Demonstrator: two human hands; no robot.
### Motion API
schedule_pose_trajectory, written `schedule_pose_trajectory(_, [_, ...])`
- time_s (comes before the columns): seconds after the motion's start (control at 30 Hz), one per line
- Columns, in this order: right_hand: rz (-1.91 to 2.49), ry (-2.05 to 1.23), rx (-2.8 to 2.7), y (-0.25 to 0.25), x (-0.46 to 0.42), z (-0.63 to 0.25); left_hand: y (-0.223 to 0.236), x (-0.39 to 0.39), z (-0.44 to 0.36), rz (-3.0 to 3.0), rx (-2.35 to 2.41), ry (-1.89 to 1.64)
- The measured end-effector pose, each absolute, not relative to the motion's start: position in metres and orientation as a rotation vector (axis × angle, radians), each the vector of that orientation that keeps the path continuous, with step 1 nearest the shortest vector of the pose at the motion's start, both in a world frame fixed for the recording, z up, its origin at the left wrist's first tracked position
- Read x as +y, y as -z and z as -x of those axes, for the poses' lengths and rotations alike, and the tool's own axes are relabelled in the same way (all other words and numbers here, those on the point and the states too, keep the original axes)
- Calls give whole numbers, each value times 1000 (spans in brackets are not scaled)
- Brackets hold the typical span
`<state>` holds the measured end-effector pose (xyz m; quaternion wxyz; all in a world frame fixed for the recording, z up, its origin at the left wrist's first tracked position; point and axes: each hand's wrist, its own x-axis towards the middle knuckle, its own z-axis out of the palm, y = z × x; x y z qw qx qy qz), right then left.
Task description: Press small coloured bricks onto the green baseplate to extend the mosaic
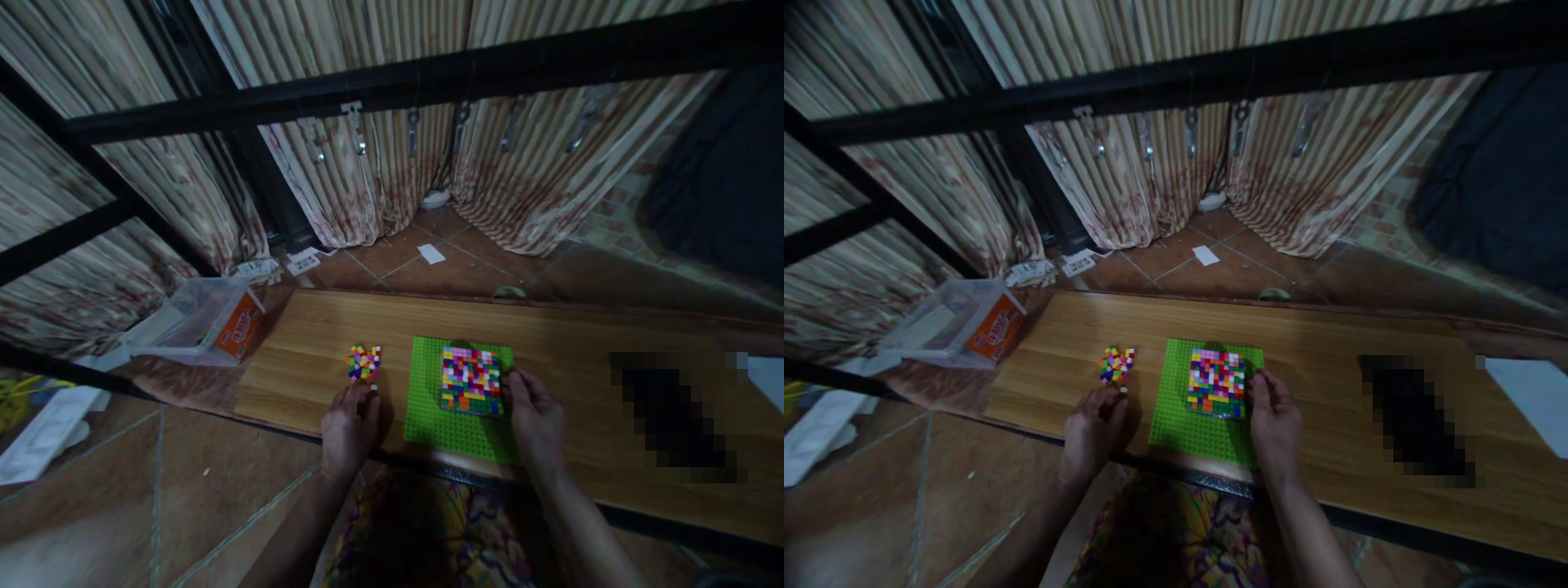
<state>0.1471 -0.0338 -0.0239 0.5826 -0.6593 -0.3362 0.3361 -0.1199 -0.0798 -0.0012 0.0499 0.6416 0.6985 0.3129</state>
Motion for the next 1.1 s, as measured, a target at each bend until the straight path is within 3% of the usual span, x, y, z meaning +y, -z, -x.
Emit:
schedule_pose_trajectory(0.43, [1549,-776,-801,24,-35,-148,0,-66,121,-2000,2108,-777])
schedule_pose_trajectory(0.67, [1477,-788,-794,17,-39,-147,-1,-66,123,-1966,2035,-1024])
schedule_pose_trajectory(0.87, [1501,-619,-1030,-6,-71,-129,-8,-74,100,-1943,1716,-1152])
schedule_pose_trajectory(1.1, [1345,-829,-1482,-37,-103,-108,-16,-90,56,-1594,1428,-1100])
